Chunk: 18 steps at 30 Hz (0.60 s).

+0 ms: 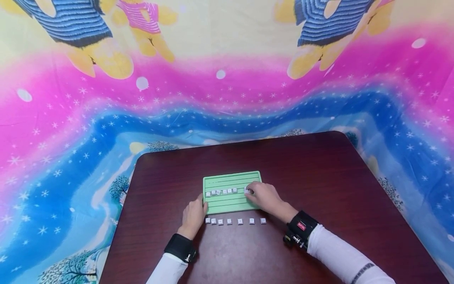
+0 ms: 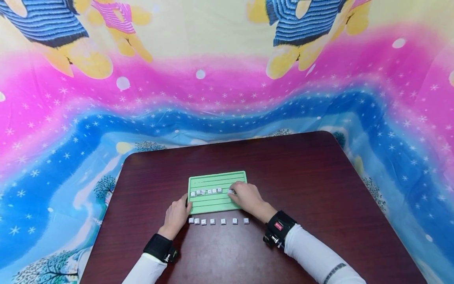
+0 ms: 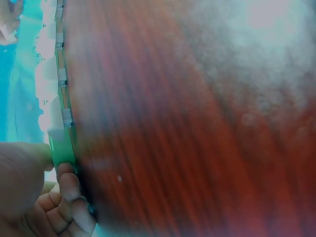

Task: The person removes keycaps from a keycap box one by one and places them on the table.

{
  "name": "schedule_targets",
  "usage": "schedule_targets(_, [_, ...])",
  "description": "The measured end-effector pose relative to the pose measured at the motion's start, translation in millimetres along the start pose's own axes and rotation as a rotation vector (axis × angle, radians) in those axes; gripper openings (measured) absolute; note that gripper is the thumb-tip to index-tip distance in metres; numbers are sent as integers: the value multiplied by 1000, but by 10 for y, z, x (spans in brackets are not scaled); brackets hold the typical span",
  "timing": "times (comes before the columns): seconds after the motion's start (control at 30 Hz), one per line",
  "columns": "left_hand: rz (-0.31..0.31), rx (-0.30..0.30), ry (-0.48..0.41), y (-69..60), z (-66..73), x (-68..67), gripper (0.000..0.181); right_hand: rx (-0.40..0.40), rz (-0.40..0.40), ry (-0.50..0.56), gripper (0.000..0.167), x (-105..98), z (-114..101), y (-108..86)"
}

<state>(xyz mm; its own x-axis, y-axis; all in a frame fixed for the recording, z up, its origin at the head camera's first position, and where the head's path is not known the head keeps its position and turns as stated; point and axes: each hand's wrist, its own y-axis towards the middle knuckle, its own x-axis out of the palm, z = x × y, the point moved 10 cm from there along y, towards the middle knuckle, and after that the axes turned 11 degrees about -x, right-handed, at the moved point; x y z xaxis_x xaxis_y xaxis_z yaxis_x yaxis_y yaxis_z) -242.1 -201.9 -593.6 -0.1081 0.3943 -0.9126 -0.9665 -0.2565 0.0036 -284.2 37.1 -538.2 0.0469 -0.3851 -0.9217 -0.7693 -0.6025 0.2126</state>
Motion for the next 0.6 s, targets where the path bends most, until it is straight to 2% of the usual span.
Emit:
schedule_targets(0.3, [11, 6, -7, -5, 7, -11, 37, -80, 11, -2, 14, -20, -250, -50])
schedule_targets(0.6, [6, 2, -4, -2, 7, -15, 38, -141, -10, 10, 15, 88, -446, -84])
